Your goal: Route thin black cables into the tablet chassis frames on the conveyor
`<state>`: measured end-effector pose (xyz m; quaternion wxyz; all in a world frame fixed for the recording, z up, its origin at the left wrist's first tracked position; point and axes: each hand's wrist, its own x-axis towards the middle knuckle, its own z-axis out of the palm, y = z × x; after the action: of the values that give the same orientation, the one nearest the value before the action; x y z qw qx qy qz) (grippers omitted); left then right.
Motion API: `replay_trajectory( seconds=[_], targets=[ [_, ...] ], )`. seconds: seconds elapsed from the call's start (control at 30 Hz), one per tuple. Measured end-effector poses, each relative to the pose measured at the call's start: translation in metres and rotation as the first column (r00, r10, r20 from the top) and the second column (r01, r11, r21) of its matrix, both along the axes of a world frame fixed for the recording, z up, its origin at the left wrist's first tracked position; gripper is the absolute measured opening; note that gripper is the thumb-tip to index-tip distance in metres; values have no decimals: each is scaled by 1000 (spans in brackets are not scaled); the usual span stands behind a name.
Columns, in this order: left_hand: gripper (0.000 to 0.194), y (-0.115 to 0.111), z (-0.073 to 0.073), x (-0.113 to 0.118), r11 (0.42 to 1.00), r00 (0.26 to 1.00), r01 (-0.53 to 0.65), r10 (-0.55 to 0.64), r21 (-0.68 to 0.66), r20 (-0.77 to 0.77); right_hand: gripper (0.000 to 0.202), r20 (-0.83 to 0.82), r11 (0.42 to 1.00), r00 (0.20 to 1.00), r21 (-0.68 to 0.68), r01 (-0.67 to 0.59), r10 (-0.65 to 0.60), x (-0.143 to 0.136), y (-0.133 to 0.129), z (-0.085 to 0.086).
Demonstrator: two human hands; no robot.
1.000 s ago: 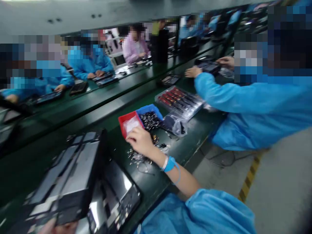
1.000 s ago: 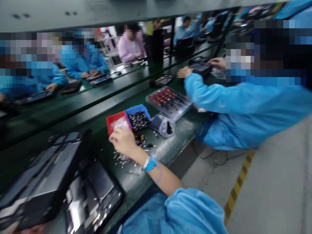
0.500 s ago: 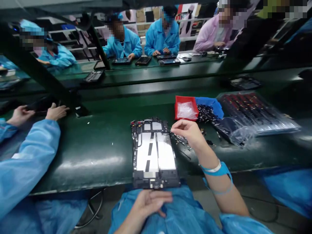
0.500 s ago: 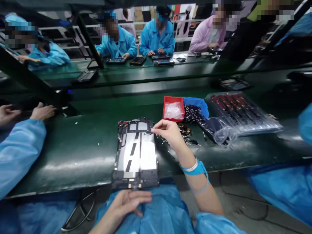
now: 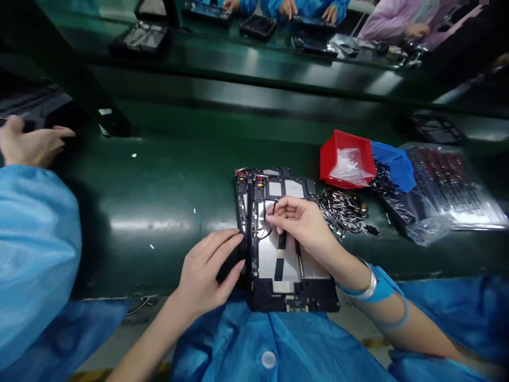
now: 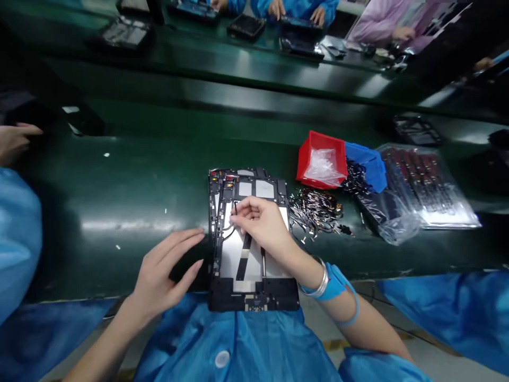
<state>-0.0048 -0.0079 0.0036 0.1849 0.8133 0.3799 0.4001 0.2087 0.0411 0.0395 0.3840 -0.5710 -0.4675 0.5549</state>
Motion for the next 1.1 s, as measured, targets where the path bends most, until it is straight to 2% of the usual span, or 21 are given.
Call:
replay_trajectory(
  seconds=[0.07, 0.17, 0.43, 0.73, 0.9, 1.0, 1.1],
  targets=[
    [35, 9, -7, 3, 997, 995, 20, -13, 72, -98, 26, -11, 1000, 1000, 3, 20, -20, 0, 1, 1],
    [38, 13, -13, 6, 997, 991, 40, -30, 71, -133, 23, 0, 1000, 1000, 11, 24, -24, 0, 1, 1],
    [40, 13, -16, 6, 991, 958, 89, -57, 104, -279, 10, 196, 992, 980, 121, -43, 19, -1, -1, -1],
    [34, 14, -11, 8, 984, 950, 81, -29, 156, -312, 9, 281, 986, 953, 84, -142, 113, 10, 4, 7],
    [28, 15, -5, 15, 984, 930, 65, 0, 164, -368, 9, 421, 964, 895, 141, -227, 149, 18, 11, 15],
    [29, 13, -4, 17, 987, 927, 59, 2, 151, -374, 10, 518, 947, 844, 181, -266, 138, 21, 17, 14],
    [34, 12, -7, 17, 989, 940, 71, -22, 131, -339, 20, 508, 948, 845, 151, -281, 170, 21, 25, 10]
  ],
)
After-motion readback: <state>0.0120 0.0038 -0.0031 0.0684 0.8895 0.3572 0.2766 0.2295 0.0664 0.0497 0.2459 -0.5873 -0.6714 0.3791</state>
